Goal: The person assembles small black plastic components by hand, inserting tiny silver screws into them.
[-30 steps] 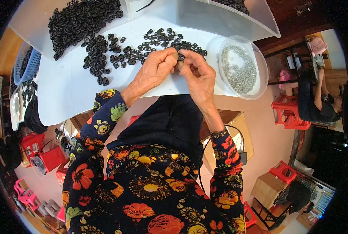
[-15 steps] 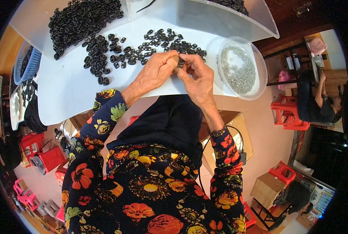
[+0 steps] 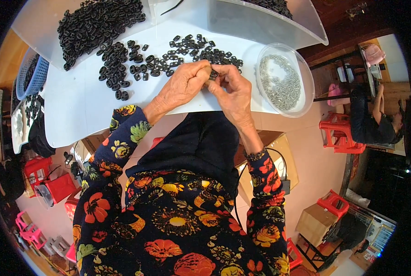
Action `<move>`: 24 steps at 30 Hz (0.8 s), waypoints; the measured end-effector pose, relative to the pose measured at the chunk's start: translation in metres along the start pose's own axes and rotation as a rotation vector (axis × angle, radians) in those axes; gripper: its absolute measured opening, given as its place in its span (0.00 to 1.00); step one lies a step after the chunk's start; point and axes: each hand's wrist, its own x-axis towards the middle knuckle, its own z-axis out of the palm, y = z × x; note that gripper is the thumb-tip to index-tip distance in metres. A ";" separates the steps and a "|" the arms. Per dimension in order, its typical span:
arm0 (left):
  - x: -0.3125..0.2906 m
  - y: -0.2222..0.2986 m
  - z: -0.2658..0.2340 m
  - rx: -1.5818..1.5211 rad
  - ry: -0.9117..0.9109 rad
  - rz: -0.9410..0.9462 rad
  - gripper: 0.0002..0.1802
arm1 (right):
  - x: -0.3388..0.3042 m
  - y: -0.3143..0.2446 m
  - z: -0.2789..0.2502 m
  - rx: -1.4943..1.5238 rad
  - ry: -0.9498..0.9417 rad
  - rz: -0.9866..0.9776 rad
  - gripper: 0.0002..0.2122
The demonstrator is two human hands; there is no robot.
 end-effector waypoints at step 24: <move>0.001 -0.001 0.003 -0.072 -0.010 -0.028 0.12 | 0.001 -0.005 -0.006 0.153 0.007 0.092 0.14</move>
